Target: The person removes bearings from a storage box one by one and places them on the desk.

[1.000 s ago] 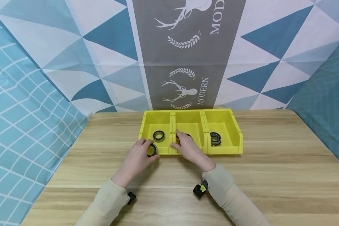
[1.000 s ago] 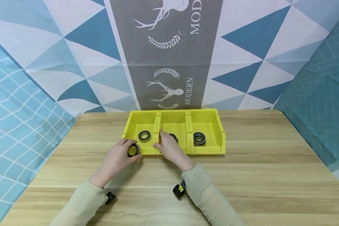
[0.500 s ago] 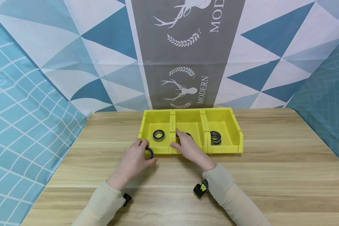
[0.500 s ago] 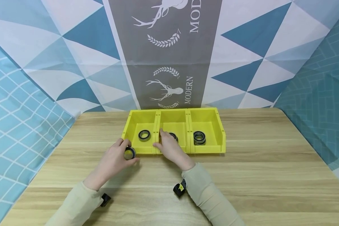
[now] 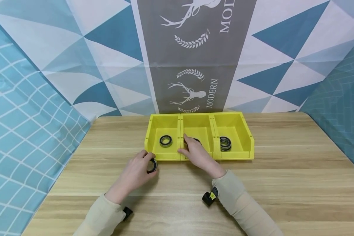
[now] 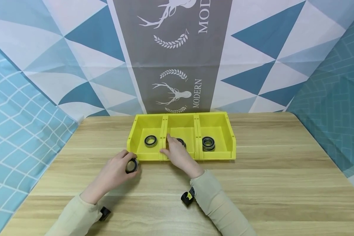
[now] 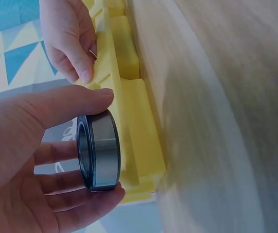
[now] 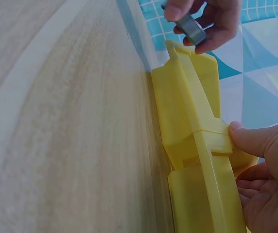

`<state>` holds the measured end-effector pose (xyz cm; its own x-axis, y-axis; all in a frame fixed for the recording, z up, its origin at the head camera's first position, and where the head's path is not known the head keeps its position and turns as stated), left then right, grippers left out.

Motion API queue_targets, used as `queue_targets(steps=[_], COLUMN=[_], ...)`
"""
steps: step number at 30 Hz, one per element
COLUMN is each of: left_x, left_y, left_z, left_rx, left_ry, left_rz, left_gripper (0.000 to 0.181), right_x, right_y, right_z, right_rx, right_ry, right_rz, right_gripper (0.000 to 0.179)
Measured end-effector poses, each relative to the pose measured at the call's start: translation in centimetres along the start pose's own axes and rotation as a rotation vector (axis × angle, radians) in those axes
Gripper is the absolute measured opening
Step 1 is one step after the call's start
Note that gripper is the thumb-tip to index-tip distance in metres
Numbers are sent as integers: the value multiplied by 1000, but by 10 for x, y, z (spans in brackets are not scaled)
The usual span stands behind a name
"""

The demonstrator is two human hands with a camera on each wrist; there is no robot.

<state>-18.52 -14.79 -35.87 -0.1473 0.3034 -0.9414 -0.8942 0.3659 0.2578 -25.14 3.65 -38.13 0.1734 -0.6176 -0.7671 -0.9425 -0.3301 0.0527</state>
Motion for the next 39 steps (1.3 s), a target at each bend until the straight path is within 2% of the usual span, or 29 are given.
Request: queue_targets(steps=[12, 17, 24, 31, 39], left_x=[5, 8, 11, 10, 10], left_y=[-8, -10, -11, -12, -15], left_z=[0, 1, 0, 1, 2], left_rx=[51, 46, 67, 88, 55], left_ry=[9, 11, -30, -14, -44], left_rz=[-118, -172, -193, -201, -230], left_gripper=[43, 44, 41, 38, 33], right_x=[-2, -1, -2, -2, 1], right_y=[0, 1, 2, 2, -2], right_z=[0, 1, 0, 1, 2], right_rx=[0, -7, -10, -2, 8], right_ry=[1, -2, -10, -26, -21], right_rz=[6, 5, 2, -14, -28], right_gripper=[69, 69, 68, 69, 70])
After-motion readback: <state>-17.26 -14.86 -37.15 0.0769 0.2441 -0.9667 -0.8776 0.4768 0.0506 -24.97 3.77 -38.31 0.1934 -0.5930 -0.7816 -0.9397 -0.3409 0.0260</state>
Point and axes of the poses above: each hand's wrist, its own y-axis towards the middle knuckle, its own x-axis out of the palm, z = x × y, the point moved 5 cm from there along y, towards the middle knuckle, and after that the axes turned 2 degrees about x, right-handed, at the moved point
